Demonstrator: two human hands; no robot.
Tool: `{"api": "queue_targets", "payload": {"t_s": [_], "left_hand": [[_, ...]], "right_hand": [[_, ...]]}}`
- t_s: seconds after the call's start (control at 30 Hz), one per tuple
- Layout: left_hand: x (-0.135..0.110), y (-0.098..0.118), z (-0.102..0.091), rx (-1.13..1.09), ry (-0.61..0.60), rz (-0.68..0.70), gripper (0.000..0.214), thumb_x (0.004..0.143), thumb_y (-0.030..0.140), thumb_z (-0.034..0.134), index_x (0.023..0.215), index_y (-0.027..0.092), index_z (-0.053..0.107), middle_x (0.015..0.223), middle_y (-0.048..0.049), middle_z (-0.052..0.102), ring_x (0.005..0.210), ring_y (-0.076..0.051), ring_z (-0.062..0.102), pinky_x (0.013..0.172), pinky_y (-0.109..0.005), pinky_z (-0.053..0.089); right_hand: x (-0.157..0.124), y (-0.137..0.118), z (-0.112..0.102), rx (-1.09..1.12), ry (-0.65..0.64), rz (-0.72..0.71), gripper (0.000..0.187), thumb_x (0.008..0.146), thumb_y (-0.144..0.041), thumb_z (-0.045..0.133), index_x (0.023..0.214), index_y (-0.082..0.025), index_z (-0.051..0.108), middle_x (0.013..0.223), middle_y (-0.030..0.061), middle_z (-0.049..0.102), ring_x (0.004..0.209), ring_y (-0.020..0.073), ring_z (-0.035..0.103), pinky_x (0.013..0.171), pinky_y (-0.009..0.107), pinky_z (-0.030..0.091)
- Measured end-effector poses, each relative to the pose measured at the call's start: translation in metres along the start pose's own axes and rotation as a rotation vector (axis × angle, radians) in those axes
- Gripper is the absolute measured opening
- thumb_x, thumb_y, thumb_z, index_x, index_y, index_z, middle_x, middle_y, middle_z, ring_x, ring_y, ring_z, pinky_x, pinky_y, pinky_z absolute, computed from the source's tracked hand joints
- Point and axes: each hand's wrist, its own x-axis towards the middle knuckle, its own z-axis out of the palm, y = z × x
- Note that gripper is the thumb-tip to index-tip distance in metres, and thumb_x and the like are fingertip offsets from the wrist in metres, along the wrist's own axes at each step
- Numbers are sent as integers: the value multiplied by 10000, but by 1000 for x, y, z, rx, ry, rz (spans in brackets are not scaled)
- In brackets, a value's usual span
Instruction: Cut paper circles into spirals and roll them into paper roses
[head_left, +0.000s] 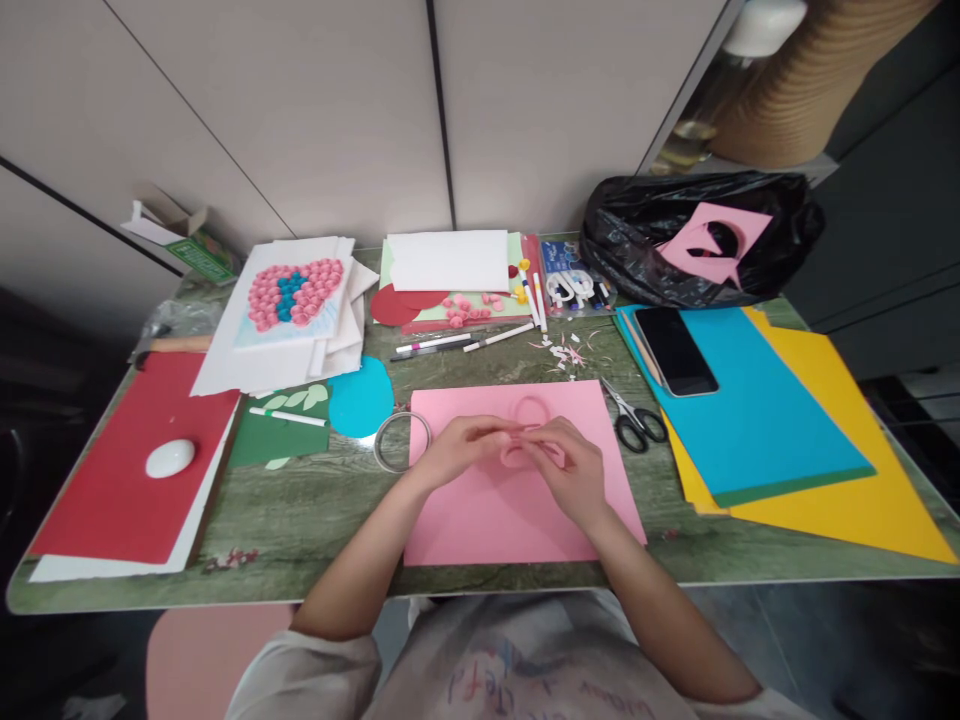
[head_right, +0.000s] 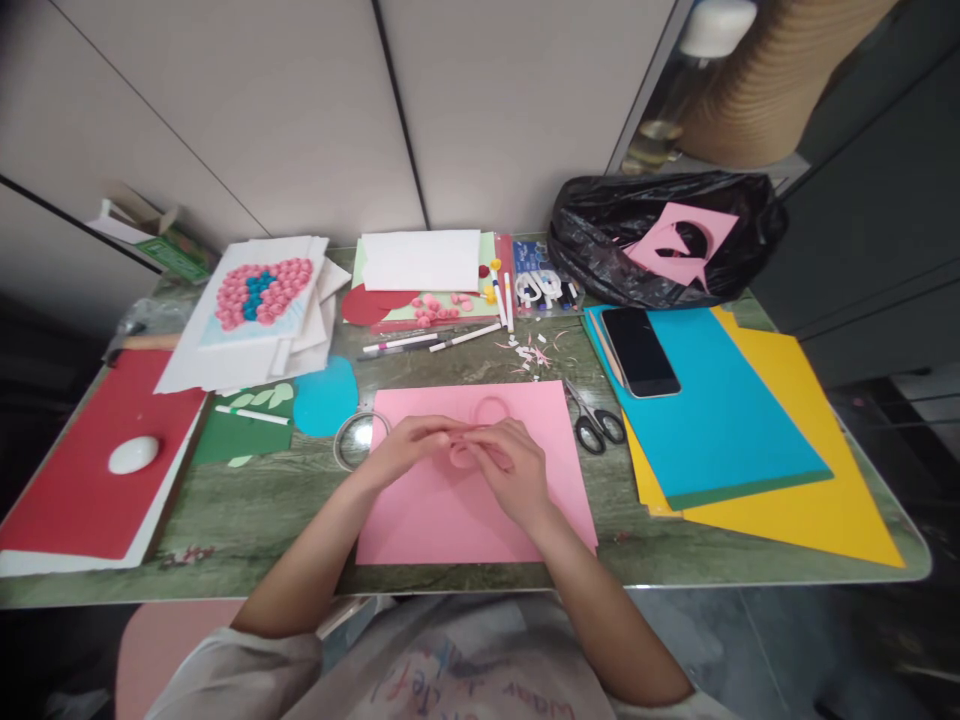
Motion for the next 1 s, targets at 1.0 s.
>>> {"api": "queue_targets", "payload": {"t_s": [1.0], "left_hand": [[8,-12,11,-336,379,55,295,692,280,712,964,167,698,1025,-74,706,1002,-194,613,920,-306,413]], "right_hand": [[8,10,-3,372,49,556,169,674,-330,709,726,-182,646,659,-11,628,612,133,560,554,239,449]]}}
